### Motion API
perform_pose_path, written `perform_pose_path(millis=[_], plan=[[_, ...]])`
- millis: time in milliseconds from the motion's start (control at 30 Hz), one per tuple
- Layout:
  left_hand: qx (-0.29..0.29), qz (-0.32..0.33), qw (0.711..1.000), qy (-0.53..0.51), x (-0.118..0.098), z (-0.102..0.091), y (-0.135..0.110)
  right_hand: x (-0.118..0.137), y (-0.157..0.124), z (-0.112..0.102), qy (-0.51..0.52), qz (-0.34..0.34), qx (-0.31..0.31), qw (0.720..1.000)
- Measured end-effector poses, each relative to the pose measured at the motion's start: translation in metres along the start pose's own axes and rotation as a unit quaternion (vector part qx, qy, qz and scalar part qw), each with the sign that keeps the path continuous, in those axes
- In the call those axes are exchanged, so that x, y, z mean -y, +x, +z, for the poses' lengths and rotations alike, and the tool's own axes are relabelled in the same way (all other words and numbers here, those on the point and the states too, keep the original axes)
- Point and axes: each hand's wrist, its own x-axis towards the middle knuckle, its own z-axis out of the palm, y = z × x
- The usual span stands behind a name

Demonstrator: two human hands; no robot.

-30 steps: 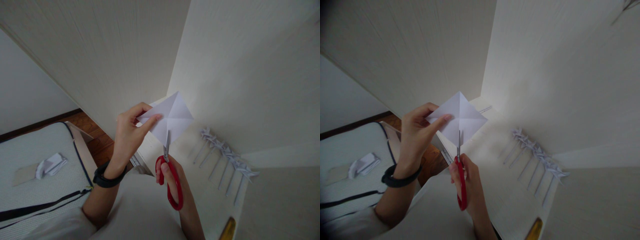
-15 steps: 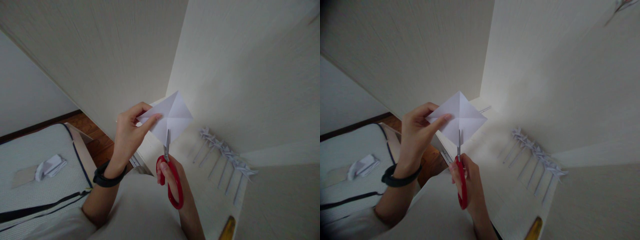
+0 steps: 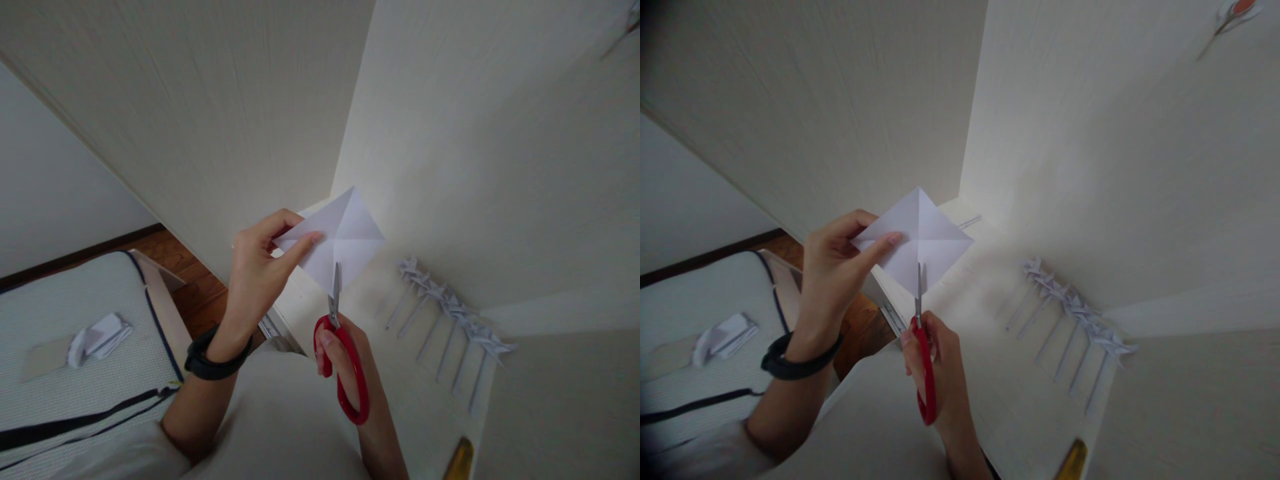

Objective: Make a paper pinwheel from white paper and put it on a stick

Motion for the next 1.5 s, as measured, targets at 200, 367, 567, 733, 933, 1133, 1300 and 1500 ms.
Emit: perform_pose_path(millis=[200, 367, 567, 733, 933, 1133, 1300, 1500], plan=[[0.002, 0.005, 1.000, -0.002, -0.0005, -0.0001, -0.0001, -0.0016, -0.0007, 0.0001, -0.006, -0.004, -0.002, 1.000], [0.003, -0.001, 1.000, -0.008, 0.0009, 0.0000, -0.0002, -0.0032, -0.0008, -0.0011, -0.013, 0.001, -0.004, 1.000], [-0.007, -0.005, 1.000, 0.001, 0.0020, -0.0001, -0.0006, -0.0015, -0.0005, -0.0011, -0.002, 0.000, -0.005, 1.000], [-0.009, -0.001, 1.000, 0.004, 0.0012, 0.0000, -0.0006, -0.0012, -0.0007, -0.0010, -0.003, 0.008, -0.012, 1.000], [-0.007, 0.004, 1.000, -0.002, 0.0008, 0.0003, -0.0010, -0.0004, 0.0004, -0.0009, 0.007, 0.024, -0.016, 1.000], [-0.010, 0.005, 1.000, -0.007, 0.0016, 0.0009, -0.0008, 0.0003, -0.0011, -0.0013, 0.002, 0.014, -0.021, 1.000], [-0.010, 0.014, 1.000, -0.012, 0.0036, 0.0009, -0.0006, 0.0018, -0.0002, -0.0017, -0.016, 0.016, -0.031, 0.999], [-0.012, 0.015, 1.000, -0.002, 0.0015, 0.0004, -0.0005, -0.0008, 0.0004, -0.0021, -0.025, 0.017, -0.036, 0.999]])
